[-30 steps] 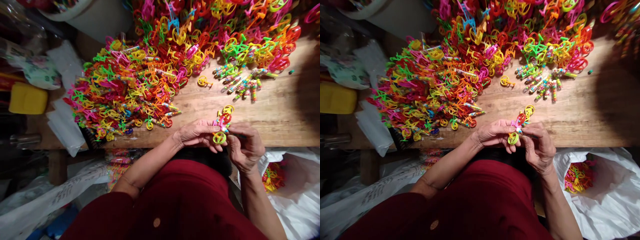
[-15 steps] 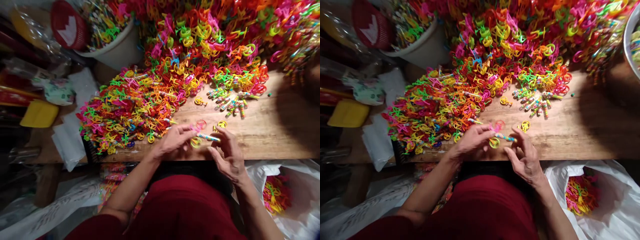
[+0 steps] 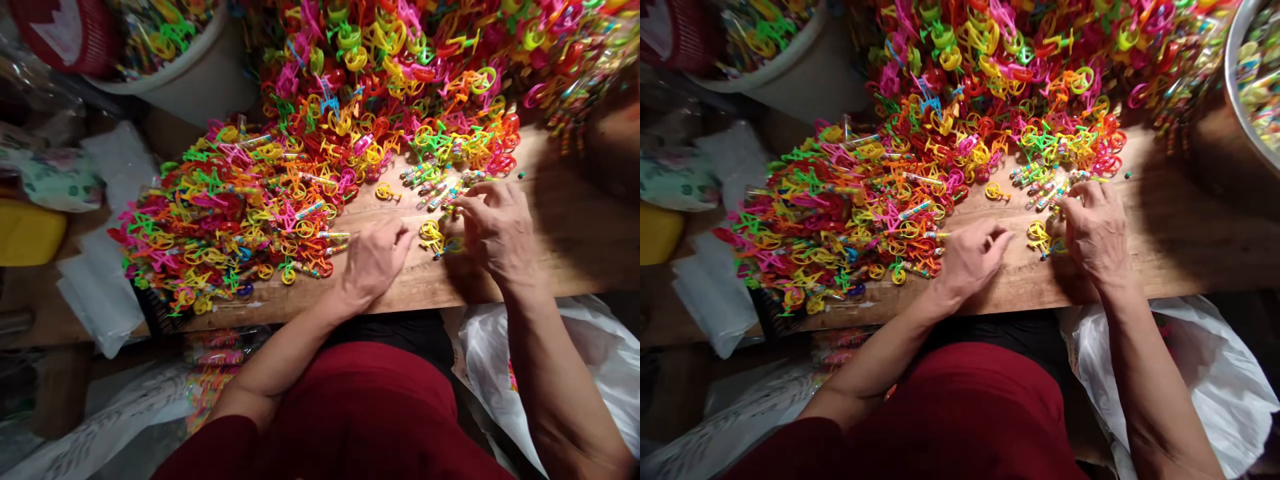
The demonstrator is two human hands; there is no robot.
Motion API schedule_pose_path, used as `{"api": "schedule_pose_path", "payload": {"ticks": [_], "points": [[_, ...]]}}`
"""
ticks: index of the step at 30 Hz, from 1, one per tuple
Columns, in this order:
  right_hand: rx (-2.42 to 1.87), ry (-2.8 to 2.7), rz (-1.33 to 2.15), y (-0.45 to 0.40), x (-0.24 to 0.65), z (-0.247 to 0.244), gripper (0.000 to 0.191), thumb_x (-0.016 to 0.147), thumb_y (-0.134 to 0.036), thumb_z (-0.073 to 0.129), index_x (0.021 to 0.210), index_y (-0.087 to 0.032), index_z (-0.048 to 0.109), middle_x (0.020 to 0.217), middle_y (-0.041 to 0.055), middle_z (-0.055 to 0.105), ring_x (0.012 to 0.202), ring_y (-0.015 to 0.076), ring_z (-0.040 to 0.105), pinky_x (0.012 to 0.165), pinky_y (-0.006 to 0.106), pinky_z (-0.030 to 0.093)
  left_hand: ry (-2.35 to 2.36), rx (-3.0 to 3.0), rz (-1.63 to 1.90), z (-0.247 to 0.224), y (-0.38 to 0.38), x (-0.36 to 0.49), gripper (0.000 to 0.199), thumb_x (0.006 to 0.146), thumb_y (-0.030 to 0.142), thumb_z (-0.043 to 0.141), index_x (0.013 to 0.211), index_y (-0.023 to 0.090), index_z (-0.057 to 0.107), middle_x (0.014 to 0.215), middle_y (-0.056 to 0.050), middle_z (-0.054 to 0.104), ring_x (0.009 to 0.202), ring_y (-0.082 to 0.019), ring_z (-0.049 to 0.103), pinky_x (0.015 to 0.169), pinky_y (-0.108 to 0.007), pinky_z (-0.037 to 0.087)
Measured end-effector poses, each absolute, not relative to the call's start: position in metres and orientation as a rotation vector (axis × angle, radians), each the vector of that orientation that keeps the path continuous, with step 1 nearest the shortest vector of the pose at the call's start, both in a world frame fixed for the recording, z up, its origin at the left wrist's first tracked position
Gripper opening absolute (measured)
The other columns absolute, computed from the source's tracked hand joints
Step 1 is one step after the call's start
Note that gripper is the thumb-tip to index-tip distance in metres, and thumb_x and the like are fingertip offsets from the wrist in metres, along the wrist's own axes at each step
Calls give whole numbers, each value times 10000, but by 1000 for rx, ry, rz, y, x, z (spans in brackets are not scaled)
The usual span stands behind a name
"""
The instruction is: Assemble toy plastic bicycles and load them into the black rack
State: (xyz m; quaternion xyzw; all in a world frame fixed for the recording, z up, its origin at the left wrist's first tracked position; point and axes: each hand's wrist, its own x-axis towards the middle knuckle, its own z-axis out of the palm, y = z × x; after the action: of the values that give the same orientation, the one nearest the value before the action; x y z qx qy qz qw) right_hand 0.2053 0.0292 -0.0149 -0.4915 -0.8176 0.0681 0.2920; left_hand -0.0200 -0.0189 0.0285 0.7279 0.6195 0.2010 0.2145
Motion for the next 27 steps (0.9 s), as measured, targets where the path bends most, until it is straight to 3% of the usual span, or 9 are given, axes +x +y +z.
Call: {"api": "schedule_pose_path", "payload": {"ticks": [2, 4, 7, 11, 15, 17, 19, 22, 27], "points": [[-1320, -2250, 216, 42, 207, -20, 153, 886, -139, 629, 979, -232, 707, 1117, 128, 667, 1028, 293, 565, 896, 475, 437, 1774, 1902, 287, 22, -15, 11, 451, 1004, 526, 526, 876, 138, 717, 861, -121, 745, 808, -221, 683, 736, -311, 440], [-1319, -2241, 296, 50, 207, -24, 72, 882, -166, 656, 923, -215, 690, 1093, 119, 664, 1045, 290, 554, 930, 485, 415, 1814, 1830, 140, 19, -9, 30, 552, 965, 625, 532, 992, 106, 715, 973, -178, 743, 907, -296, 695, 759, -349, 441], [-1311, -2182, 349, 55, 203, -28, 58, 891, -217, 679, 845, -211, 643, 1063, 97, 664, 1065, 278, 553, 957, 480, 416, 1763, 1861, 100, 16, -2, 44, 512, 941, 520, 637, 1191, 73, 645, 1172, -216, 696, 1040, -346, 681, 807, -374, 455], [-1308, -2117, 359, 59, 200, -34, 94, 899, -268, 684, 847, -234, 613, 1082, 68, 669, 1060, 272, 575, 957, 488, 451, 1660, 1840, 291, 4, 4, 41, 317, 909, 366, 690, 1114, 129, 641, 1145, -157, 708, 1012, -285, 680, 818, -346, 469], [-1263, -2166, 271, 58, 201, -27, 72, 914, -280, 671, 973, -247, 646, 1212, 97, 681, 1136, 305, 568, 1006, 530, 426, 1548, 1406, 644, -6, 10, 21, 117, 883, 244, 677, 900, 180, 580, 822, -21, 705, 725, -142, 663, 703, -257, 485], [-1219, -2163, 167, 49, 199, -17, 137, 933, -269, 645, 1068, -246, 643, 1203, 106, 698, 1140, 307, 580, 1011, 528, 423, 1390, 1013, 728, -6, 12, 6, 145, 889, 235, 668, 916, 182, 536, 709, 20, 668, 581, -102, 630, 611, -221, 495], [-1168, -2096, 162, 33, 195, -7, 177, 943, -241, 630, 1119, -246, 635, 1081, 84, 725, 1019, 261, 635, 945, 463, 475, 1203, 680, 761, -3, 12, -10, 233, 859, 252, 722, 967, 167, 533, 697, 29, 669, 531, -93, 635, 560, -206, 513], [-1134, -1946, 449, 5, 185, -2, 186, 947, -218, 626, 1128, -248, 657, 960, 41, 726, 798, 173, 666, 750, 327, 532, 1017, 492, 740, 2, 5, -30, 377, 744, 245, 838, 1008, 124, 596, 770, 6, 694, 549, -92, 664, 513, -184, 521], [-1149, -1776, 873, -25, 173, -12, 199, 978, -256, 581, 1116, -221, 720, 965, 50, 753, 823, 170, 717, 715, 293, 564, 823, 433, 618, 3, -10, -44, 384, 720, 255, 835, 1019, 96, 654, 743, -1, 692, 523, -78, 633, 479, -175, 541]]}}
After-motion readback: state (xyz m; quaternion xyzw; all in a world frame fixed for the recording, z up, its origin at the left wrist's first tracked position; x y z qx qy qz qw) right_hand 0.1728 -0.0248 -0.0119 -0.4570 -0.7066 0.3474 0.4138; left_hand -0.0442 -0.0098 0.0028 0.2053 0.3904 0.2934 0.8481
